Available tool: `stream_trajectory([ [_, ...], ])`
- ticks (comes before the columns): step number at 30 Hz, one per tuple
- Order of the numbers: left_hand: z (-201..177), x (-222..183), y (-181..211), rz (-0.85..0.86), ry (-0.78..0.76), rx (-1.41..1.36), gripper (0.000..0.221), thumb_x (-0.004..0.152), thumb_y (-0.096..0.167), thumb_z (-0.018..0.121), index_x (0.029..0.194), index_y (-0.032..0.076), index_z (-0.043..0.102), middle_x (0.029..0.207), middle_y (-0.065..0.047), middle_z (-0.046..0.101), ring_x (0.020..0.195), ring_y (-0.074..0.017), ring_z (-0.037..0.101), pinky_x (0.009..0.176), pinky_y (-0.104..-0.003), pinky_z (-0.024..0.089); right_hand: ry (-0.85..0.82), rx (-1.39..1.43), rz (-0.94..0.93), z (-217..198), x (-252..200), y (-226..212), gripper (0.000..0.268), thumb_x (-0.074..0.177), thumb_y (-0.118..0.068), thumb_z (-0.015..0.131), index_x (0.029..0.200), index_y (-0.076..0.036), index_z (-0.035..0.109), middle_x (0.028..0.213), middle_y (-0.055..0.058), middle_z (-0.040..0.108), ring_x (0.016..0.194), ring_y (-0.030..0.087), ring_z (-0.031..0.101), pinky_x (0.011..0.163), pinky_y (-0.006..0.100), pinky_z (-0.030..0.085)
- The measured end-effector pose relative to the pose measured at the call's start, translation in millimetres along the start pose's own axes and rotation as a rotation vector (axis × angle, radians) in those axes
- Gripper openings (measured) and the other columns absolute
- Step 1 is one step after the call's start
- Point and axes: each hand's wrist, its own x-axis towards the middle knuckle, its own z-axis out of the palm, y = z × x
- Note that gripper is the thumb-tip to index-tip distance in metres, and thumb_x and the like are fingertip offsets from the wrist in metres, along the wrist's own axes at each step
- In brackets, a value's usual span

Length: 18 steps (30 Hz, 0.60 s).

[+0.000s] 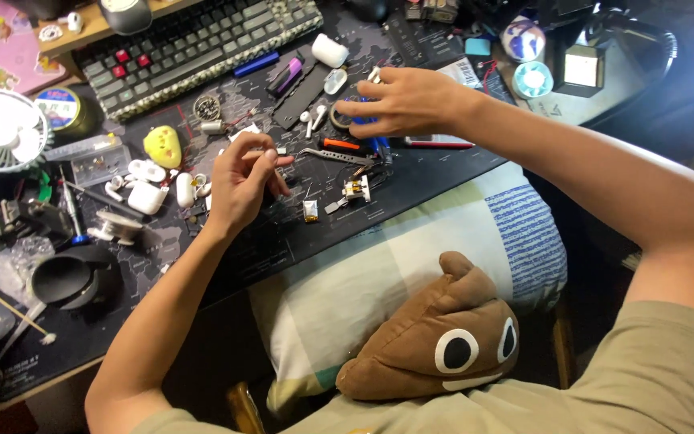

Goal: Soldering wires and trimming components on a small electronic circuit board at a workbench.

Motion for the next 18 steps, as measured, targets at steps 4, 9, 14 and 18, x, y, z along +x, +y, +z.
stream_trajectory([
  [4, 0.3, 1.3, 2.7, -0.050, 0.002, 0.003, 0.010, 0.116, 0.017, 0.063, 0.113, 0.007, 0.062, 0.070, -0.006, 0.065, 0.064, -0.0161, 0.072, 0.102, -0.040, 0.071, 0.113, -0.103, 0.001, 4.6, -10.4, 18.1, 0.041, 0.093, -0.021, 0.080, 0.132, -0.025, 0.066, 0.156, 0.002, 0.059, 0.118, 0.018, 0.067, 0.081, 0.025, 0.061],
  [9, 3.9, 3.3, 2.0, -0.118, 0.010, 0.013, 0.010, 0.114, 0.014, 0.065, 0.115, 0.005, 0.066, 0.078, -0.010, 0.072, 0.070, -0.0175, 0.076, 0.097, -0.036, 0.072, 0.037, 0.017, -0.004, 28.4, -23.3, 5.7, 0.052, 0.100, -0.023, 0.069, 0.148, -0.026, 0.051, 0.148, 0.007, 0.066, 0.129, 0.026, 0.067, 0.098, 0.036, 0.061],
  [14, 0.2, 2.8, -1.2, -0.272, 0.037, 0.042, 0.012, 0.114, 0.015, 0.062, 0.119, 0.006, 0.068, 0.084, -0.011, 0.074, 0.090, -0.0213, 0.082, 0.084, -0.031, 0.068, 0.074, 0.082, 0.037, 54.3, -36.2, -12.3, 0.054, 0.099, -0.025, 0.066, 0.149, -0.030, 0.047, 0.133, 0.011, 0.063, 0.117, 0.026, 0.066, 0.109, 0.043, 0.056],
  [18, -1.4, 5.4, 0.1, -0.209, -0.019, -0.018, 0.022, 0.113, 0.012, 0.053, 0.126, 0.002, 0.067, 0.089, -0.012, 0.074, 0.086, -0.0207, 0.074, 0.097, -0.037, 0.065, 0.500, 0.475, 0.371, 71.3, -52.8, -28.4, 0.053, 0.096, 0.018, 0.057, 0.139, -0.013, 0.059, 0.124, 0.020, 0.052, 0.117, 0.037, 0.057, 0.093, 0.050, 0.062],
])
